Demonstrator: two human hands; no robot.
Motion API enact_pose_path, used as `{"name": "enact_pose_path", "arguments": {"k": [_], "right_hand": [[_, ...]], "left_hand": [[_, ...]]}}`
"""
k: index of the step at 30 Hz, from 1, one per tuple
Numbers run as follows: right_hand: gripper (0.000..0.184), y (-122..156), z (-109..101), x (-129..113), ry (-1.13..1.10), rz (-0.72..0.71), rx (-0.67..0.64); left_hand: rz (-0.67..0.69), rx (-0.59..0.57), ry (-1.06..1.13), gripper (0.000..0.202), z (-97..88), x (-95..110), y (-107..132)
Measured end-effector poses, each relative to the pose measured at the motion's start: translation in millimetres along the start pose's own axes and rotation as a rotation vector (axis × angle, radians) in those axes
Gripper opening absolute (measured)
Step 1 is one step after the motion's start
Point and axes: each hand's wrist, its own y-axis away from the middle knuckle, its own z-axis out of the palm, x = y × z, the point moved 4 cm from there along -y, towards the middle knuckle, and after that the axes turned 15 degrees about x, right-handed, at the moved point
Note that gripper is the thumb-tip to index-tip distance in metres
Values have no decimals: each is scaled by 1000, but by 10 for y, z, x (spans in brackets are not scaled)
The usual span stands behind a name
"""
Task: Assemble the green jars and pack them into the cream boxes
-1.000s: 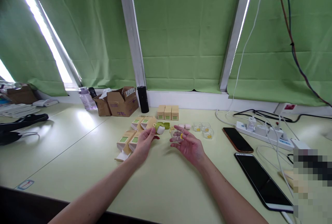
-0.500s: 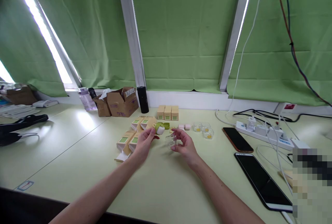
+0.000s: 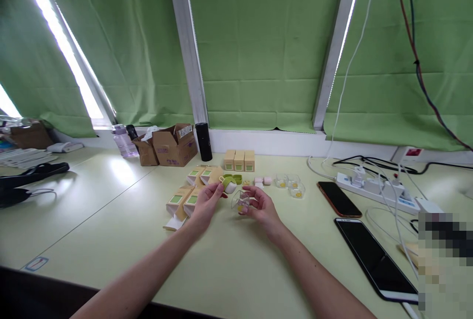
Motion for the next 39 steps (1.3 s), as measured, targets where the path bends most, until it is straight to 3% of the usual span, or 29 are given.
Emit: {"name": "enact_pose_path", "arguments": {"k": [8,14,31,39], "right_hand": [[54,35,35,-20,-37,33,-16],[56,30,34,-24,-35,23,-16],[60,3,11,6,-9,-14,4],[57,9,8,2,-8,0,24]], "left_hand": [[-16,-15,-31,63,26,0,12],[7,-62,-62,59,37,61,55],[7,-117,-60,56,68,-18,79],[120,-130,-135,55,60,-68,53]]}}
